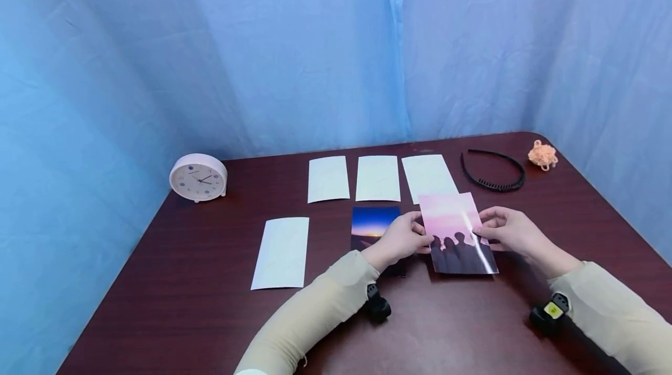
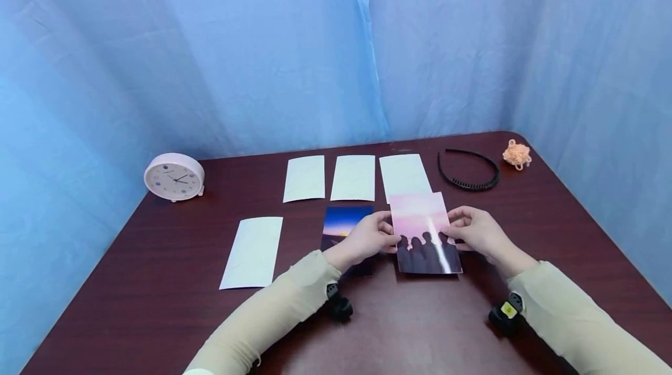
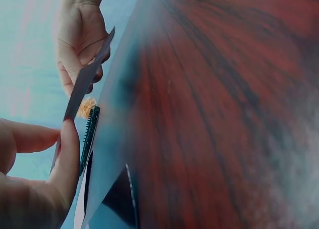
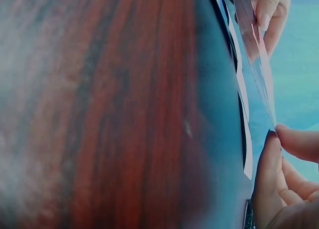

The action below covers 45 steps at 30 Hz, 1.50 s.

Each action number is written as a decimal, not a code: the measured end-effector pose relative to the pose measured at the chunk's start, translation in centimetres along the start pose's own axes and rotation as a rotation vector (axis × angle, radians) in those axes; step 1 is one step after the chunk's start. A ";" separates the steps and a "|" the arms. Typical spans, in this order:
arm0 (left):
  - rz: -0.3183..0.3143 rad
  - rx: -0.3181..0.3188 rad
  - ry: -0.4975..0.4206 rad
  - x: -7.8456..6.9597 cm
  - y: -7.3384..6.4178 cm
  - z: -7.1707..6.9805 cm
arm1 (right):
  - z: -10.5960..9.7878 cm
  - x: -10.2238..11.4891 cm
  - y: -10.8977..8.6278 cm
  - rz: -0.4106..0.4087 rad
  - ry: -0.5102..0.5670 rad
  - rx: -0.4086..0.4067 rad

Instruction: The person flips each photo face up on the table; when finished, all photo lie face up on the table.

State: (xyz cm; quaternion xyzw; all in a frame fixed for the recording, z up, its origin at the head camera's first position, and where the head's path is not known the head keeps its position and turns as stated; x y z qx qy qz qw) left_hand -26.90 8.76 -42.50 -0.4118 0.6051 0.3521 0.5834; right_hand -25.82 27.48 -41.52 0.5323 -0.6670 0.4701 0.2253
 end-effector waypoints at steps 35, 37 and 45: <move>-0.026 0.173 0.687 -0.4 -0.2 0.0 | 1.5 0.3 1.0 0.089 -0.138 0.040; -0.028 0.176 0.706 -0.3 -0.1 -0.1 | 1.5 0.2 1.0 0.090 -0.138 0.039; -0.049 0.182 0.741 -0.3 0.1 -0.1 | 1.5 0.5 1.1 0.057 -0.173 0.017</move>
Point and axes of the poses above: each hand's wrist, its own y-axis towards the middle knuckle, its own z-axis out of the palm, x = y × z, the point moved 8 cm from there along y, towards the middle knuckle, and after that the axes turned 10 degrees about z, right-handed, at the moved point
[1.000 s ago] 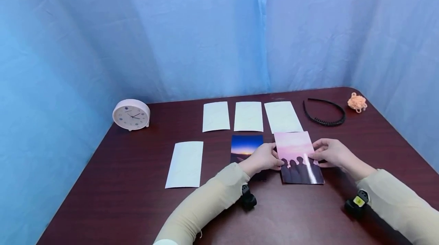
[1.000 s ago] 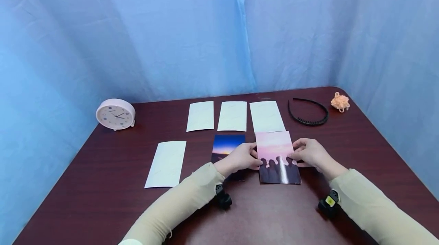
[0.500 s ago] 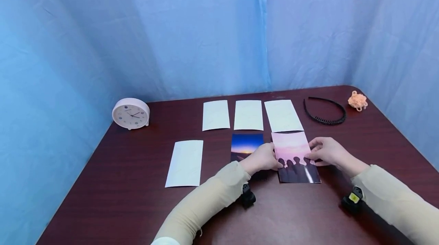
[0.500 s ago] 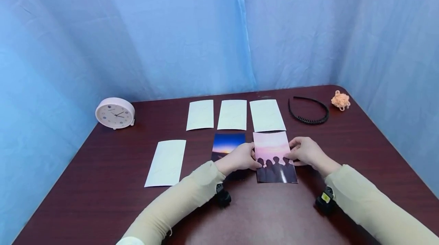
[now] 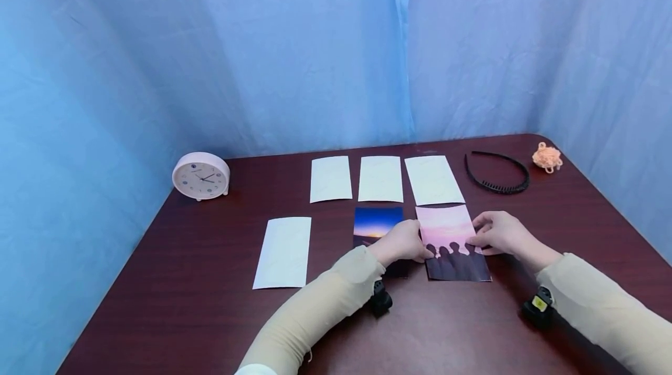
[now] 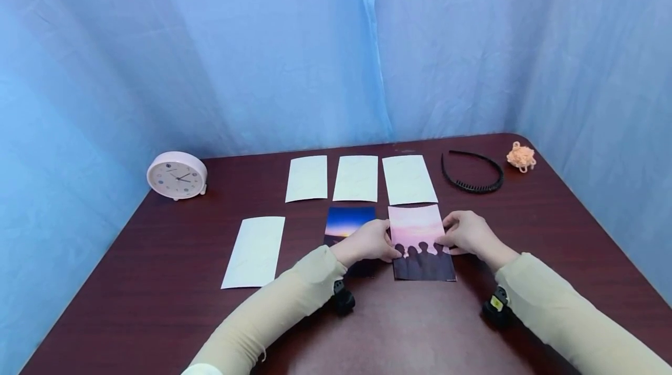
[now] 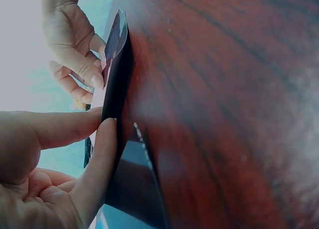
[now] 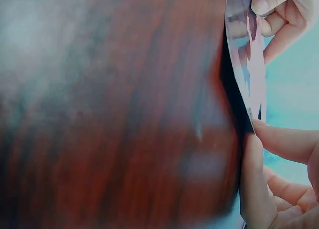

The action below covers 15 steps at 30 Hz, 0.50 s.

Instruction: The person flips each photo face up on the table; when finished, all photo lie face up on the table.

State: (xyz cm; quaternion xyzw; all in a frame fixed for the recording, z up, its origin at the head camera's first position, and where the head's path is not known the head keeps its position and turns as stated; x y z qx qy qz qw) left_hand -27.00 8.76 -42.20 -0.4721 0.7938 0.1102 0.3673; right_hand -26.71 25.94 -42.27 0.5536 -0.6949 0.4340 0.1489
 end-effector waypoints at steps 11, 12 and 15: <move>-0.013 -0.005 -0.035 0.0 0.1 0.2 | -0.3 0.0 0.0 -0.027 -0.069 -0.055; -0.007 -0.003 -0.022 -0.1 0.1 0.2 | -0.4 0.0 0.0 -0.030 -0.073 -0.058; 0.010 0.004 0.018 -0.2 0.1 0.2 | -0.4 0.0 0.0 -0.039 -0.092 -0.069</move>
Point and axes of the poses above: each hand's wrist, its own y-axis towards the middle knuckle, its own z-axis out of the palm, x = y × z, the point moved 8 cm from there along y, towards the middle knuckle, and after that the axes turned 10 degrees about z, right-handed, at the moved point
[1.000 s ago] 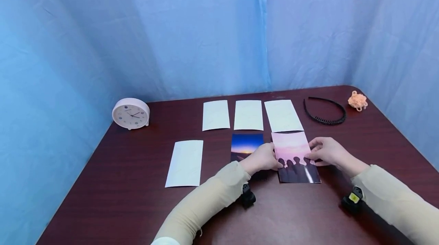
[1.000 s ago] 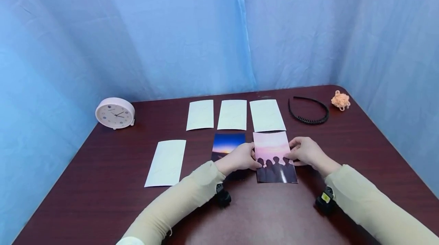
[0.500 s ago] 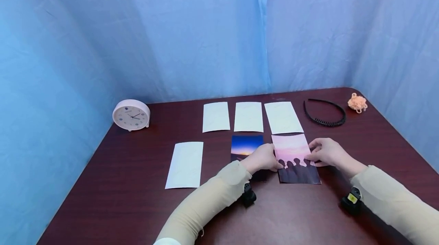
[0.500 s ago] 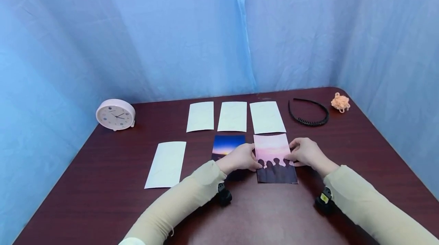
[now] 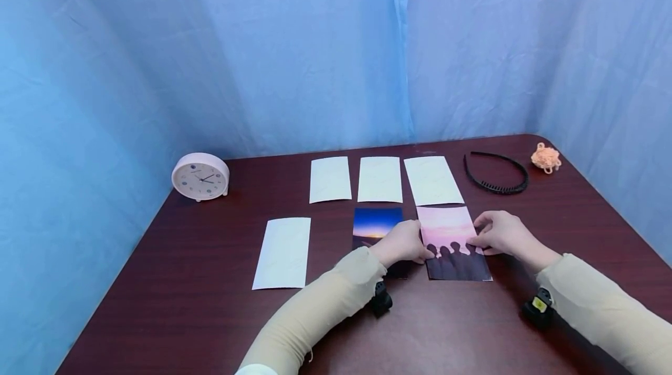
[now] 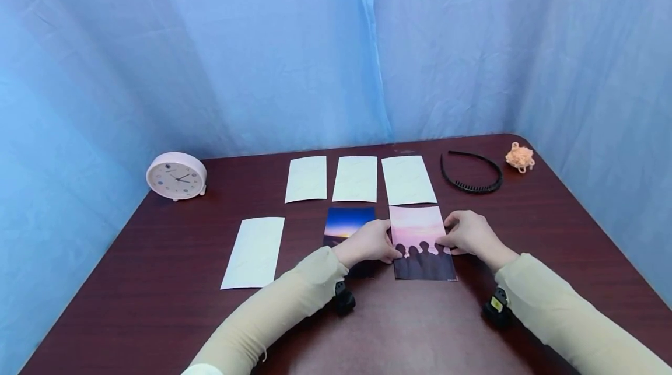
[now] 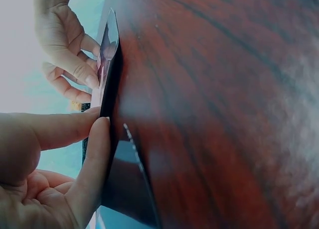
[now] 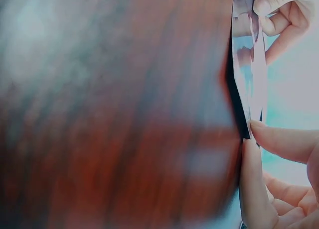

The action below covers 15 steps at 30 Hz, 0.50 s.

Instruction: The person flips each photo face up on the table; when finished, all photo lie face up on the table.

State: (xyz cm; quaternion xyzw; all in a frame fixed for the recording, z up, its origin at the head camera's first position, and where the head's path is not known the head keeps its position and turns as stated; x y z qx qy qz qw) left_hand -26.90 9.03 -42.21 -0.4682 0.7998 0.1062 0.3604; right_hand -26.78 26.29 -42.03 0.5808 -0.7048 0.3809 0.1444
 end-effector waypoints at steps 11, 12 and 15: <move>0.040 0.002 -0.002 -0.2 -0.3 -0.4 | -0.4 0.1 -0.3 -0.023 -0.035 -0.027; 0.044 -0.004 -0.010 -0.2 -0.4 -0.5 | -0.4 0.1 -0.4 -0.021 -0.035 -0.027; 0.047 -0.016 -0.029 -0.2 -0.5 -0.7 | -0.8 0.3 -0.6 -0.019 -0.030 -0.029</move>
Point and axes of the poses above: each hand's wrist, its own y-axis towards the middle knuckle, its own z-axis out of the palm, x = y × z, the point moved 8 cm from there along y, towards the middle knuckle, and after that the axes turned 10 degrees about z, right-handed, at the moved point
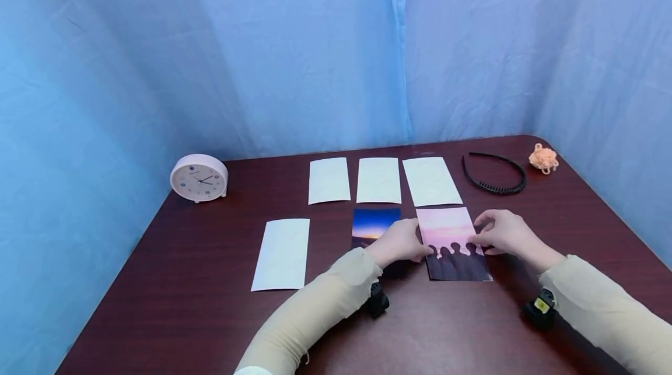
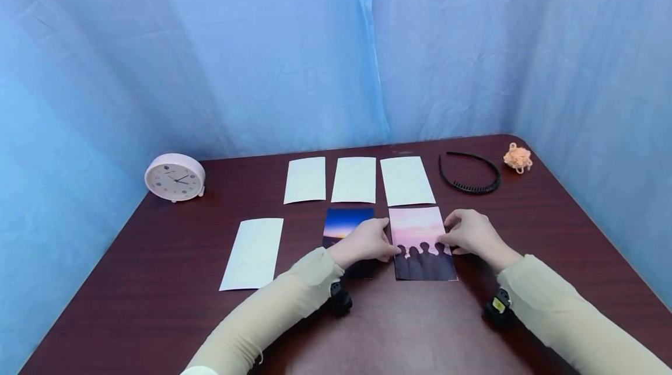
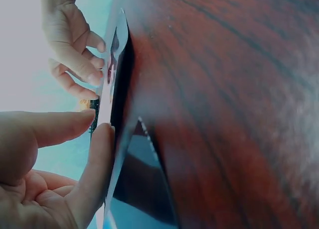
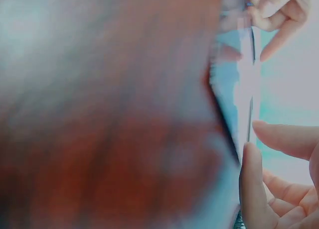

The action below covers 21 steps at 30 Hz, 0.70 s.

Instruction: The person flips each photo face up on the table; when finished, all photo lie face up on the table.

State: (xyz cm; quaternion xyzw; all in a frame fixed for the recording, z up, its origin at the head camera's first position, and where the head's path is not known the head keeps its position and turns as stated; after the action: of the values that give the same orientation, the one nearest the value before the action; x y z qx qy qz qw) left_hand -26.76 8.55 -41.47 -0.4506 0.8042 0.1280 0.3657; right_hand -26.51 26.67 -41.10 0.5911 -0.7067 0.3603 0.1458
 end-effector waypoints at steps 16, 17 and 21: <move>0.062 -0.080 -0.129 0.5 -1.6 -2.9 | -0.6 2.9 -1.2 -0.109 0.065 -0.009; 0.063 -0.087 -0.129 0.7 -1.9 -3.2 | -0.6 3.1 -1.3 -0.115 0.075 -0.011; 0.068 -0.115 -0.127 1.4 -2.9 -4.5 | -0.4 4.2 -1.4 -0.143 0.109 -0.019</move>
State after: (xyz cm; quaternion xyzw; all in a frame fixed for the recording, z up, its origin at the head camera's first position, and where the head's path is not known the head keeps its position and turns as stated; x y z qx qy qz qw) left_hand -26.99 3.61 -38.97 -0.4344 0.7856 0.2146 0.3848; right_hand -26.38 23.80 -37.72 0.6183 -0.6570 0.3740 0.2150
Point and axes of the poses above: each hand's wrist, its own y-axis towards the middle knuckle, its own z-axis out of the palm, x = y × z, the point moved 8 cm from there along y, towards the middle knuckle, and after that the axes turned 10 degrees about z, right-handed, at the moved point
